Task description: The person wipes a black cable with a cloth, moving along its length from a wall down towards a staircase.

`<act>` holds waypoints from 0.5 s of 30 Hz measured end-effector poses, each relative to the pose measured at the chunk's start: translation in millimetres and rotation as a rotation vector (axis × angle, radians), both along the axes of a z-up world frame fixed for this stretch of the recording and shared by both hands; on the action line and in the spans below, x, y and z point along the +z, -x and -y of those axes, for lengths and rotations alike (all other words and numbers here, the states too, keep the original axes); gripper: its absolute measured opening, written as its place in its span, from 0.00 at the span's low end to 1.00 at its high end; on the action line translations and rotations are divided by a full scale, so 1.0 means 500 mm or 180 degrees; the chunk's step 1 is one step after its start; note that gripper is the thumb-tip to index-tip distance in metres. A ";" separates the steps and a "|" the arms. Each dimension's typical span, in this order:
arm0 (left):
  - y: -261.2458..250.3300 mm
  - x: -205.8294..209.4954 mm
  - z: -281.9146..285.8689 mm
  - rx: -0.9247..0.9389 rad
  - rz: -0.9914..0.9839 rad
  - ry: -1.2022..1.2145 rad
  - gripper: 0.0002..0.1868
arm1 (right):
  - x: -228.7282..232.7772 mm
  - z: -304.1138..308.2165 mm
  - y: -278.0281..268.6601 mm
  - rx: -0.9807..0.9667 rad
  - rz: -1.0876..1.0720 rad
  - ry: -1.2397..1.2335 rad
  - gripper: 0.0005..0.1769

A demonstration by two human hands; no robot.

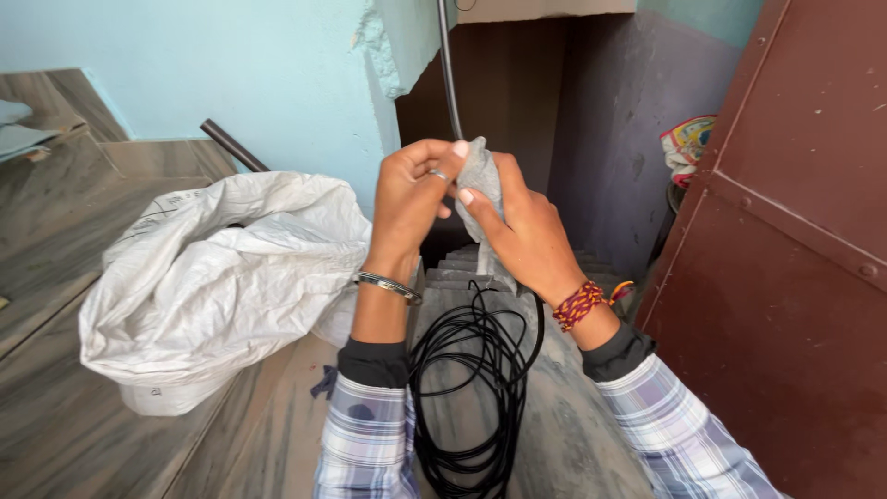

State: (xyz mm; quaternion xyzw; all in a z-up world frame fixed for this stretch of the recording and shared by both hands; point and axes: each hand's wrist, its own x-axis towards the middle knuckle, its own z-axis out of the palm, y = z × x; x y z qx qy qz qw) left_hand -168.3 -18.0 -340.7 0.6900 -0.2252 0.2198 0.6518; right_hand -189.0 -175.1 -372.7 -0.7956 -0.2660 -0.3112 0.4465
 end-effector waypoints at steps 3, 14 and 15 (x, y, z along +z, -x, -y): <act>-0.010 -0.001 0.008 0.0127 0.0142 0.0069 0.10 | -0.016 -0.006 -0.001 -0.0082 0.0342 0.0154 0.26; -0.080 -0.052 -0.018 -0.0374 0.0377 0.0029 0.09 | -0.161 0.020 -0.085 0.0347 -0.0401 -0.0060 0.33; -0.083 -0.062 -0.007 -0.0298 0.0241 -0.0346 0.08 | -0.160 0.020 -0.084 0.0348 -0.0412 -0.0065 0.33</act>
